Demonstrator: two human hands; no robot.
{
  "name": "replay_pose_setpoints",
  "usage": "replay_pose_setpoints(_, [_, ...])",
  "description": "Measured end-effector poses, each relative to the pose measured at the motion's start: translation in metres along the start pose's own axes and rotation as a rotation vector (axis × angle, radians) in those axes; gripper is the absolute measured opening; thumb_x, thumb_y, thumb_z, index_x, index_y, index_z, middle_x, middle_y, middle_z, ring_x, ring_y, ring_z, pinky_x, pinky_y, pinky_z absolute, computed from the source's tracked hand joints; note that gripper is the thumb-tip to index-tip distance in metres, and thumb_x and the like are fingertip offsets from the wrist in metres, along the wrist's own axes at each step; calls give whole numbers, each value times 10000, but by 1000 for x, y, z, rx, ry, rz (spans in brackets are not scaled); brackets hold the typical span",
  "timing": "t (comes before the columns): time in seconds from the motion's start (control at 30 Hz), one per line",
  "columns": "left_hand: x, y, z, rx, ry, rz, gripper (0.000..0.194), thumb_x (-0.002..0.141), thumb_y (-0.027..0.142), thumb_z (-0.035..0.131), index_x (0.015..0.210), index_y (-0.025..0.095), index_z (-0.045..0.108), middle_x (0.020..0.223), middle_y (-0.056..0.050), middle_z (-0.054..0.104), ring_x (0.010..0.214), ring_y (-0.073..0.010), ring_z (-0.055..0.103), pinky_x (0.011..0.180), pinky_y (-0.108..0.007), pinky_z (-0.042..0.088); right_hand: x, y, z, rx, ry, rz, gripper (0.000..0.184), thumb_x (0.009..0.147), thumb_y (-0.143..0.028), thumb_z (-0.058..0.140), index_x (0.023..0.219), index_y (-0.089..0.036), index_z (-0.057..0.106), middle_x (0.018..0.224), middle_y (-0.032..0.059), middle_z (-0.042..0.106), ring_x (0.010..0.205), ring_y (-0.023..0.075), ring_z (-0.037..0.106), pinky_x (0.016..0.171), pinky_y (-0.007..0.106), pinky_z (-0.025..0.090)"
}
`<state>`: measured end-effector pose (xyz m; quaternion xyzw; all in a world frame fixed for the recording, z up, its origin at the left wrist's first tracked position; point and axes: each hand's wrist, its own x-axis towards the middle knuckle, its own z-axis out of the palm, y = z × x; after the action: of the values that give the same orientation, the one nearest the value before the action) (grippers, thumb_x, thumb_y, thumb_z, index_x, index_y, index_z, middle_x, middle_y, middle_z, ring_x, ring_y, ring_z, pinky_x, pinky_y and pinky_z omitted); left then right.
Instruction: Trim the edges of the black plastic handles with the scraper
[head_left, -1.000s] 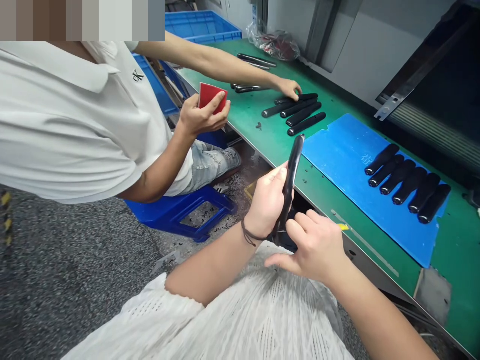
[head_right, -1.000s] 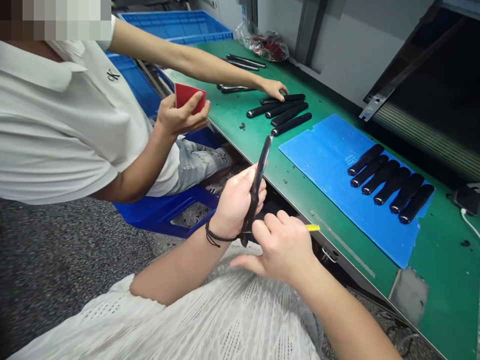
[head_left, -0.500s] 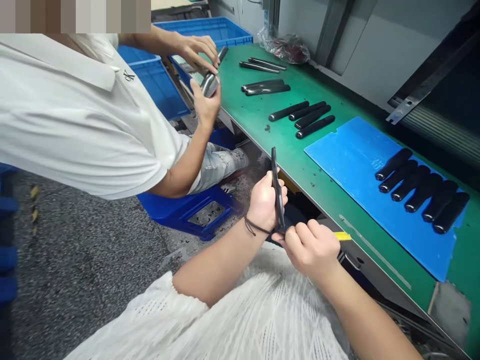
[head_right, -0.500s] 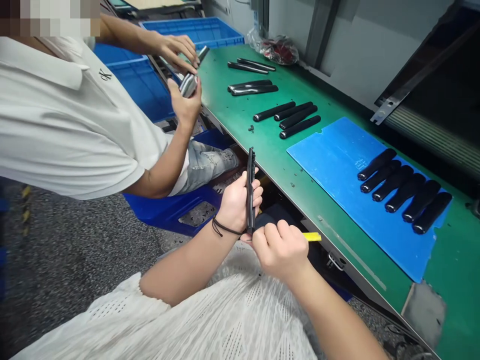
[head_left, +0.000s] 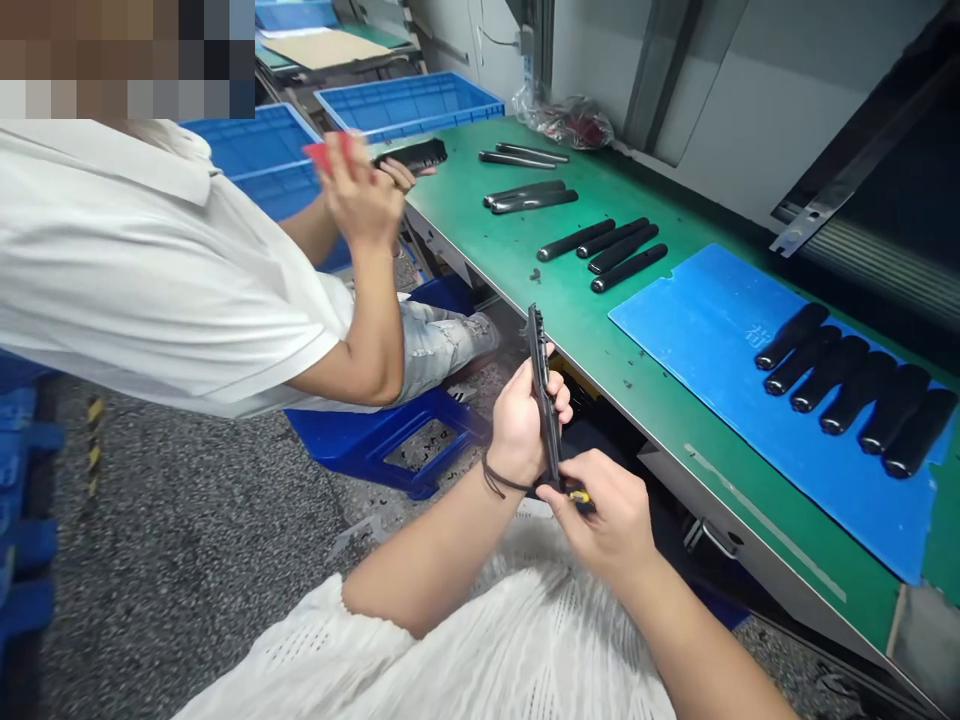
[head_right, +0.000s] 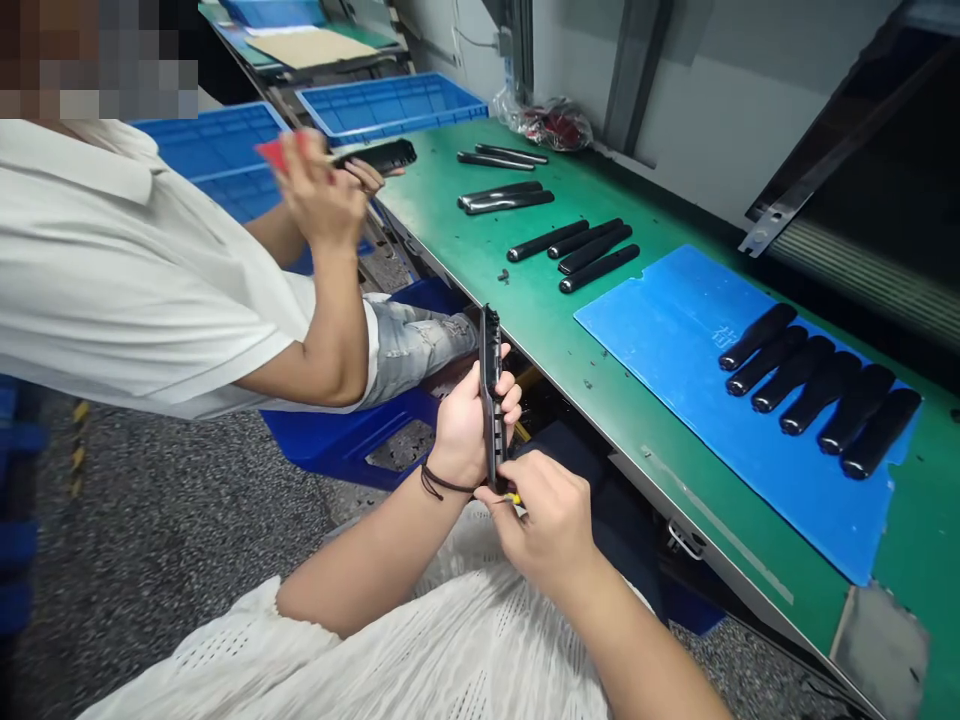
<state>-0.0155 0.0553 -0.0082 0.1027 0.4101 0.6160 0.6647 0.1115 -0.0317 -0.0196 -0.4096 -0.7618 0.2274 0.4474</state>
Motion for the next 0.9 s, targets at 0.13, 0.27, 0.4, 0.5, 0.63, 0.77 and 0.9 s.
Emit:
replay_pose_setpoints(0.13, [-6,3,-23,544,80,520,508,961,368,653,1420,172,564,1165,-114,604,967,-180,643,835,-302,569,-3,-6,-6,-55,130,-95,125,929,-121,673,991,-127,564,844,33,564,794,76,513,703,221,408])
replay_pose_setpoints(0.27, [-31,17,-35,1046,-319,1227,340,1033,379,520,1282,205,674,1219,-137,654,1245,-282,595,1132,-475,425,-1,-21,-22,70,153,-20,128,943,-130,666,943,-120,539,771,17,486,722,63,424,640,211,326])
replay_pose_setpoints(0.4, [-38,19,-31,1158,-840,1199,525,1097,513,283,861,163,596,726,-73,596,678,-189,565,738,-373,471,3,-29,-39,238,60,120,170,986,-252,678,1001,-127,565,819,13,502,724,53,429,641,195,331])
replay_pose_setpoints(0.5, [-30,12,-30,1088,-805,1089,480,1101,424,262,786,167,516,648,-39,492,576,-148,402,600,-331,316,5,-21,-55,118,-38,102,172,1043,-272,579,1144,-137,546,914,34,520,801,75,448,709,214,352])
replay_pose_setpoints(0.63, [-27,6,-31,1014,-849,1082,430,1085,375,289,790,164,520,661,-47,483,595,-151,391,612,-342,289,10,-12,-72,-106,-175,-68,237,1089,-326,480,987,-128,560,791,25,433,743,92,339,701,243,255])
replay_pose_setpoints(0.77, [-32,5,-28,997,-902,1127,412,1079,392,298,822,162,524,660,-44,477,593,-149,386,612,-346,276,17,-15,-71,-135,-225,-15,730,958,-830,495,856,-111,563,743,14,426,707,88,305,680,253,220])
replay_pose_setpoints(0.9, [-34,6,-26,1000,-921,1171,407,1076,402,293,852,160,531,668,-48,482,593,-150,399,610,-348,278,22,-19,-64,-102,-252,-10,729,981,-806,484,761,-112,486,733,8,441,686,86,274,670,256,180])
